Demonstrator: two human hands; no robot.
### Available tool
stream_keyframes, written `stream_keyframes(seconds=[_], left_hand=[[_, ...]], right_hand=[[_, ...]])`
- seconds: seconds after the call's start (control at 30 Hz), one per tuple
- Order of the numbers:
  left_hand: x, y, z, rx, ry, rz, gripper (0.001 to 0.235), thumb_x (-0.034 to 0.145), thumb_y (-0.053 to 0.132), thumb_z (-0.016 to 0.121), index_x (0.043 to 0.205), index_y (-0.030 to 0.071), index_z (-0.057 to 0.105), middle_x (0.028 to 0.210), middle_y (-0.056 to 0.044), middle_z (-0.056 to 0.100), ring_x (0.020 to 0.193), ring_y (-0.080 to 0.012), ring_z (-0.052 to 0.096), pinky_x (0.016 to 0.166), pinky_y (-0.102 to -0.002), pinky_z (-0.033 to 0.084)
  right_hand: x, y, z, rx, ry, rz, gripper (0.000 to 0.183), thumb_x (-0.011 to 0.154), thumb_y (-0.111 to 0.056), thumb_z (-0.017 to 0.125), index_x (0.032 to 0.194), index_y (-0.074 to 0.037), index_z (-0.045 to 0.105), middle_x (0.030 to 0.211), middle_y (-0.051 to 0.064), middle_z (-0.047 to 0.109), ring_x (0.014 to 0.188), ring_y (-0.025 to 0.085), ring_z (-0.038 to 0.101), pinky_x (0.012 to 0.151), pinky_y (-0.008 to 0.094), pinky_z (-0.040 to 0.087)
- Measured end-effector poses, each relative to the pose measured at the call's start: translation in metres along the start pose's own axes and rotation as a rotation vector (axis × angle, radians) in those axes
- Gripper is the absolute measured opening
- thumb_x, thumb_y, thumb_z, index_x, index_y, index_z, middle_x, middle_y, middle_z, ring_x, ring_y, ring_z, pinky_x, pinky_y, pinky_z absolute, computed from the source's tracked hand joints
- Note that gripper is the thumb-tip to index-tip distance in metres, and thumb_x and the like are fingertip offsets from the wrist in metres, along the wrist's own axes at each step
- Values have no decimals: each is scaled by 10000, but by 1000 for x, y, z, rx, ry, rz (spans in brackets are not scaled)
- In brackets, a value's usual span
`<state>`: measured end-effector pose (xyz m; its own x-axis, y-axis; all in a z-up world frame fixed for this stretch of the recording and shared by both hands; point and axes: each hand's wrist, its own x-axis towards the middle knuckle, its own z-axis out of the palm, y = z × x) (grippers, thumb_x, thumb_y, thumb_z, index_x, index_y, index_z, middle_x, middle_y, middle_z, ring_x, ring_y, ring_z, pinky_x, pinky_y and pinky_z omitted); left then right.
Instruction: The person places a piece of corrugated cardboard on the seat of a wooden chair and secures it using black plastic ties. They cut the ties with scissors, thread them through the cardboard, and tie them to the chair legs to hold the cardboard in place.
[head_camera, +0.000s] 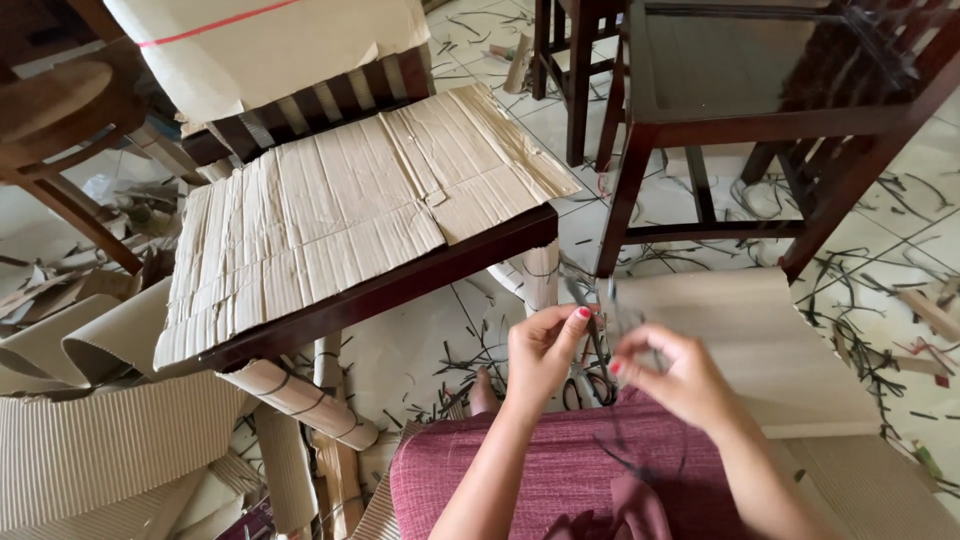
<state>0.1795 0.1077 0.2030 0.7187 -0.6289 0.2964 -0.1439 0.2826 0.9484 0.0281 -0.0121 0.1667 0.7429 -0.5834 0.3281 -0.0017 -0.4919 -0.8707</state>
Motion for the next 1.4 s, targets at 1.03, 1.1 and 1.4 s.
stream_keyframes(seconds=[1.03,1.1,1.4], left_hand=[[7,16,2,-61,-2,46,138,917,163,795,971,37,771,769,-100,745,764,-119,704,773,-298,613],[11,12,1,-121,22,22,139,977,165,725,997,28,734,765,-62,712,789,-93,628,758,-286,591],[18,-26,-13,-571,12,-149,90,1121,195,413,1104,124,466,855,-104,711,996,-284,754,1002,-476,559]], right_hand=[[53,-58,7,-15,36,-239,97,924,-114,669,832,-82,661,1350,153,673,1309,386,583,1119,649,338],[54,-58,5,192,6,-78,96,950,-106,624,866,-64,648,1382,201,653,1304,425,586,1097,695,343],[54,-22,-6,-51,177,113,93,977,-43,615,1038,9,662,1319,228,671,1291,436,588,1091,627,413]])
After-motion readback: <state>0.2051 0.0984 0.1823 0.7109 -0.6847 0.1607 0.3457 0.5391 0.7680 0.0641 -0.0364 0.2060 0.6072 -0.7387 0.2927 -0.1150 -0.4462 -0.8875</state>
